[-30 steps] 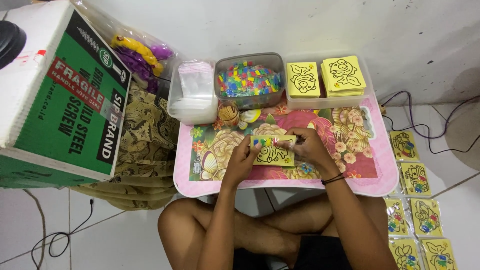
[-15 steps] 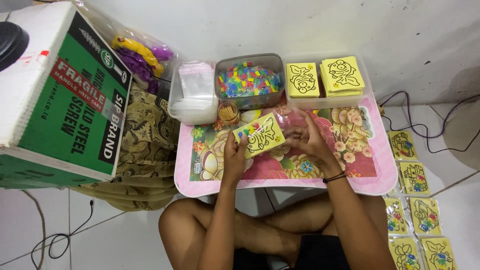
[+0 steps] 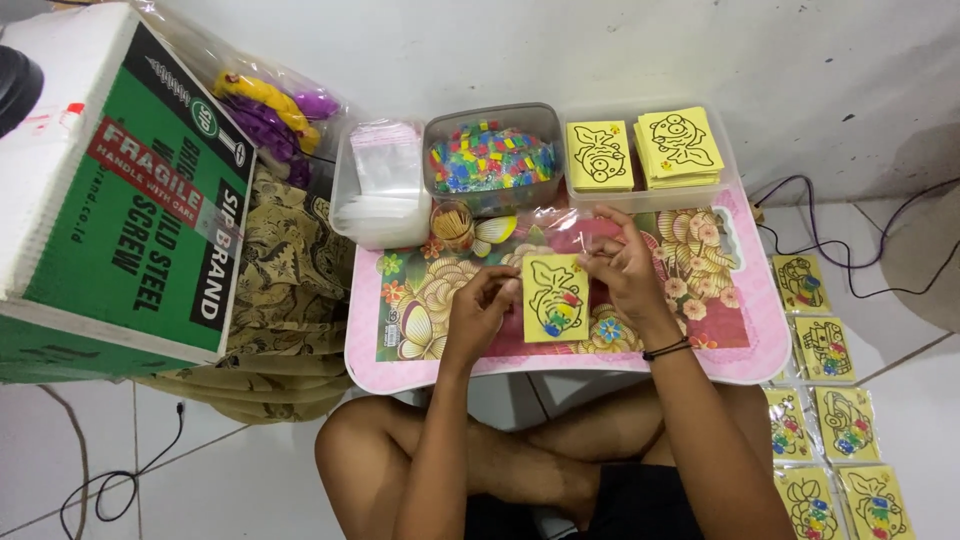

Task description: The person sits on the floor and assembles small craft kits. They place a yellow card with a fish outline into a clear plastic bag, add colorful plastic pieces, and seal the bag. The completed kits are placed on the floor to the right.

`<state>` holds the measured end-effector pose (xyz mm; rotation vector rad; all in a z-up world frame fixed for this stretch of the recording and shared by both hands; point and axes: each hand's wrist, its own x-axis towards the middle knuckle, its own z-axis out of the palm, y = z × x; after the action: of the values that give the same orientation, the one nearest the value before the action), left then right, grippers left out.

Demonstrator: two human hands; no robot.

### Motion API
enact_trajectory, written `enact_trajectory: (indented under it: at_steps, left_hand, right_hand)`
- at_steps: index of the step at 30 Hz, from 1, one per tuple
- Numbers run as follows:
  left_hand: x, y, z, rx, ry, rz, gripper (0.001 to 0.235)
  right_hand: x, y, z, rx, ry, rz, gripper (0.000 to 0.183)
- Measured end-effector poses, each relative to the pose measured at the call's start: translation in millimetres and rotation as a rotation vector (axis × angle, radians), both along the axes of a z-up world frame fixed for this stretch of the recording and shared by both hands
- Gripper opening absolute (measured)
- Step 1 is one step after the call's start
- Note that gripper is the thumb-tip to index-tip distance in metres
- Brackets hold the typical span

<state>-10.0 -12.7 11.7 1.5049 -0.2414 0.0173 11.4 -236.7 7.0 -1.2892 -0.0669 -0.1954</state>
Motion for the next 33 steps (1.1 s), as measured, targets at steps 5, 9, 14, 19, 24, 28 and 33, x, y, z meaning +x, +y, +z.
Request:
enact_trajectory:
  at_steps: [5, 9, 14, 19, 24, 28, 33]
  left_hand:
    - [2.5, 4.3, -5.9, 0.016, 0.012, -0.050, 0.016]
    - [5.3, 2.4, -14.2, 0.011, 0.006, -0.010, 0.012]
    - [9.2, 2.8, -27.1, -0.035, 0.004, -0.013, 0.012]
    - [9.8, 4.2, -20.3, -0.021, -0.018, -0.016, 0.013]
    - [7.7, 3.5, -15.2, -0.007, -0.025, -0.036, 0.009]
    - [9.2, 5.9, -16.0, 0.033, -0.038, -0.055, 0.013]
    - [4.8, 5.3, -9.3, -0.052, -0.040, -0.068, 0.057]
  right_hand:
    - [4.8, -5.6, -8.6, -0.004, 0.003, 0.067, 0.077]
    - [5.1, -6.9, -10.4, 0.009, -0.014, 0.089, 0.072]
    - [1.1, -3.8, -2.2, -0.017, -0.014, 0.089, 0.069]
    - [0.1, -4.5, -3.9, -0.067, -0.025, 0.099, 0.072]
    - [0.1, -3.8, -1.8, -0.080, -0.038, 0.091, 0.069]
    - [0.1, -5.5, -0.5, -0.108, -0.049, 0.113, 0.064]
    - [-0.5, -6.5, -4.4, -0.178, -0.053, 0.124, 0.045]
